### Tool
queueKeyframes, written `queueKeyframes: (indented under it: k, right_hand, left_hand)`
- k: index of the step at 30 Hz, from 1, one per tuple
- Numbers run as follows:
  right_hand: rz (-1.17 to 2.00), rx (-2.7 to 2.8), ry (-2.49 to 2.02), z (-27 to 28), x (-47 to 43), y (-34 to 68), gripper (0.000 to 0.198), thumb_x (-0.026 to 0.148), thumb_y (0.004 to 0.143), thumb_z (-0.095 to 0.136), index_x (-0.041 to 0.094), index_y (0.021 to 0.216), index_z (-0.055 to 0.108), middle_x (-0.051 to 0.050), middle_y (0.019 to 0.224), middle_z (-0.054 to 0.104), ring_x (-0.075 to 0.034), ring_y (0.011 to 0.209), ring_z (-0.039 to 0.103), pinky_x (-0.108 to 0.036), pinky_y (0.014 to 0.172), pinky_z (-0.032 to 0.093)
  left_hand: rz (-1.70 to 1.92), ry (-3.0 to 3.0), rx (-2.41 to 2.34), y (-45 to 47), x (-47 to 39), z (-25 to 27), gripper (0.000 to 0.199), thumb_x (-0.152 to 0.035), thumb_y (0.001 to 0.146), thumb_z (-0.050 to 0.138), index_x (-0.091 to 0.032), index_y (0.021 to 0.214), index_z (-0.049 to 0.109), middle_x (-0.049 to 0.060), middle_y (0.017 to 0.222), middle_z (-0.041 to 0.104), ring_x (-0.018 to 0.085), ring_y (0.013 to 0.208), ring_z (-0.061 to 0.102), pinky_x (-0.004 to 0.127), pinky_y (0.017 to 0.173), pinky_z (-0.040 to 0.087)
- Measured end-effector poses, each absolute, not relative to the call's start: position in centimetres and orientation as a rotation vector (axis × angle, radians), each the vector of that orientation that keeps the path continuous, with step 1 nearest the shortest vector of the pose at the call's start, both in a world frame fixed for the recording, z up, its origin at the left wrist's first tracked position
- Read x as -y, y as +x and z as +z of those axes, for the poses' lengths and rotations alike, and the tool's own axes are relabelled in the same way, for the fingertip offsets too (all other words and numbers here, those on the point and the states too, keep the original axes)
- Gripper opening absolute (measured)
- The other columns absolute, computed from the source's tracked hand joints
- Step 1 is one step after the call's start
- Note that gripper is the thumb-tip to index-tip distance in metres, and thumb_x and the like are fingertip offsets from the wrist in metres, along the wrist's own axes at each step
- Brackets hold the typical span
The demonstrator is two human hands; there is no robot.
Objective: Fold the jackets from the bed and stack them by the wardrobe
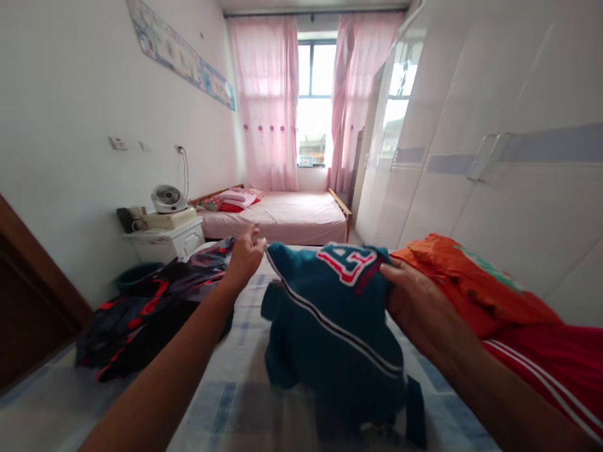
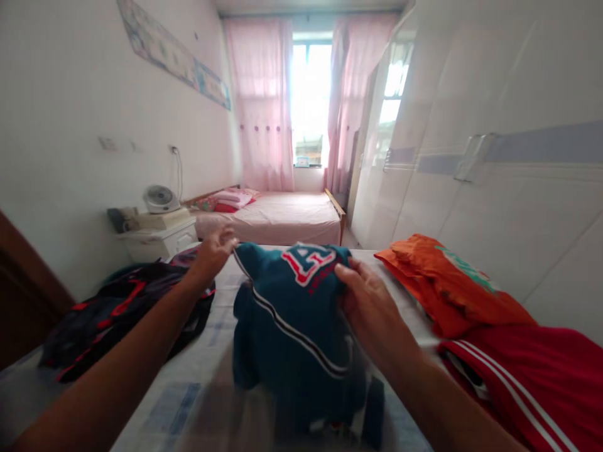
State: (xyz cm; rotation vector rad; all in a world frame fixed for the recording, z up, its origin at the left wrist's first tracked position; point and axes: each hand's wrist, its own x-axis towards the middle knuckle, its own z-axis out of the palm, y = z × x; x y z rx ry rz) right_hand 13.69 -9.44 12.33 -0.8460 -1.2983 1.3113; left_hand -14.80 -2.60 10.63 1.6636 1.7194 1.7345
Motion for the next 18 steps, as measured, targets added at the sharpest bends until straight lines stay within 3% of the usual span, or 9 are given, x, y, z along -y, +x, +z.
queueKeyframes:
  k: [4,7,10,12,15,18]
  right_hand:
    - [1.335,1.326,-1.350,4.1,7.0,18.2,0.035,0.037,0.069,0.055,0.015,0.096,0.055,-0.010,0.079,0.068,-0.024,0.073,0.066,-0.035,0.063,0.054]
    - [0.802,1.512,-1.552,2.3,5.2,21.2,0.041,0.043,0.070,0.055,0.015,0.099,0.055,-0.013,0.094,0.066,-0.026,0.086,0.064,-0.038,0.075,0.051]
    - [0.448,1.679,-1.510,3.5,3.3,21.7,0.047,0.048,0.077,0.049,0.016,0.111,0.053,-0.013,0.111,0.062,-0.025,0.100,0.059,-0.038,0.086,0.046]
    - [0.469,1.784,-1.474,4.3,1.9,20.8,0.050,0.048,0.079,0.047,0.015,0.117,0.053,-0.014,0.117,0.060,-0.025,0.105,0.057,-0.037,0.090,0.044]
    - [0.743,2.004,-1.415,4.2,0.4,18.7,0.050,0.049,0.078,0.051,0.015,0.114,0.058,-0.011,0.116,0.062,-0.024,0.106,0.057,-0.034,0.091,0.043]
    - [0.974,2.245,-1.292,4.2,0.5,17.4,0.042,0.051,0.080,0.048,0.016,0.095,0.066,-0.005,0.095,0.068,-0.021,0.088,0.062,-0.029,0.077,0.047]
  left_hand:
    - [1.304,1.592,-1.915,-15.8,7.7,2.7,0.035,-0.027,0.061,0.059,-0.011,0.092,0.062,0.010,0.087,0.066,0.017,0.061,0.060,0.029,0.061,0.049]
    - [1.021,1.608,-1.867,-15.7,12.2,-0.3,0.030,-0.043,0.070,0.056,-0.015,0.074,0.062,0.005,0.071,0.064,0.019,0.062,0.060,0.028,0.059,0.047]
    - [0.713,1.477,-1.630,-14.3,14.6,-1.2,0.051,-0.064,0.077,0.043,-0.016,0.071,0.058,0.001,0.060,0.059,0.018,0.058,0.058,0.025,0.053,0.044]
    - [0.692,1.336,-1.496,-12.8,14.8,-1.5,0.057,-0.070,0.075,0.043,-0.015,0.075,0.056,0.001,0.060,0.058,0.017,0.056,0.058,0.025,0.051,0.044]
    - [0.835,1.248,-1.354,-11.1,14.2,-2.1,0.056,-0.068,0.070,0.054,-0.013,0.079,0.060,0.001,0.065,0.061,0.016,0.060,0.058,0.024,0.055,0.044]
    - [1.007,1.204,-1.224,-10.7,14.0,-1.2,0.052,-0.061,0.068,0.063,-0.012,0.083,0.066,0.003,0.071,0.065,0.018,0.066,0.060,0.027,0.063,0.048]
